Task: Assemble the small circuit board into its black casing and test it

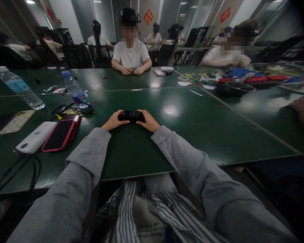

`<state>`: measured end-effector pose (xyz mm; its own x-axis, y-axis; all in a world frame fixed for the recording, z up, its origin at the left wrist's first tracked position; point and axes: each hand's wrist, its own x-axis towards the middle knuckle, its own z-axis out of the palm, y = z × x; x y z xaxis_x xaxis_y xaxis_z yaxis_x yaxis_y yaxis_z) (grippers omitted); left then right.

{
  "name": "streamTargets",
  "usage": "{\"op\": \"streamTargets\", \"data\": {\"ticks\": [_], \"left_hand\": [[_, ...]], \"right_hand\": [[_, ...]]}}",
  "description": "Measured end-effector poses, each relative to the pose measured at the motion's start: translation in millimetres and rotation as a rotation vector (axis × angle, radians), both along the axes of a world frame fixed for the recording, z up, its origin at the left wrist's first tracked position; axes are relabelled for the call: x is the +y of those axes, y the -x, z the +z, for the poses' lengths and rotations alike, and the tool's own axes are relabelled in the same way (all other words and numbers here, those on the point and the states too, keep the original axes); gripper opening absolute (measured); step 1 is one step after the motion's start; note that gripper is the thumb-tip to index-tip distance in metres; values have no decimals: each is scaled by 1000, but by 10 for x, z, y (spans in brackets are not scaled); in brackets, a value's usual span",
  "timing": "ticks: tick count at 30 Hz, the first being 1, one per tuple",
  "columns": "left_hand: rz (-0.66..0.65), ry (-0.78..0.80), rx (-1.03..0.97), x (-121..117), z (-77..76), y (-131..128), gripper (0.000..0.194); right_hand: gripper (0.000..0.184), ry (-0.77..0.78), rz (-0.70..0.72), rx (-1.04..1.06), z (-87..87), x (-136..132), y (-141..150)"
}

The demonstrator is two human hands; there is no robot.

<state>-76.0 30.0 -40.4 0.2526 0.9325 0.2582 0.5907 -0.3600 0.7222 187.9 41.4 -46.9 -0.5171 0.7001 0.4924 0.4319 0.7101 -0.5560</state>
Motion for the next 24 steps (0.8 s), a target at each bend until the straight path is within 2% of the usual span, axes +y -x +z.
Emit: {"op": "streamTargets", "data": {"ticks": [5,15,24], "left_hand": [[-11,11,-3,-32,65,-15,65],[-18,26,28,-57,87,-21,62],[52,43,149,-46,52,-17,75]], "right_hand": [[72,67,-38,11,-36,29,-4],[73,87,-29,11,-2,14,-9],[77,100,-42,17,-27,36,-10]]}}
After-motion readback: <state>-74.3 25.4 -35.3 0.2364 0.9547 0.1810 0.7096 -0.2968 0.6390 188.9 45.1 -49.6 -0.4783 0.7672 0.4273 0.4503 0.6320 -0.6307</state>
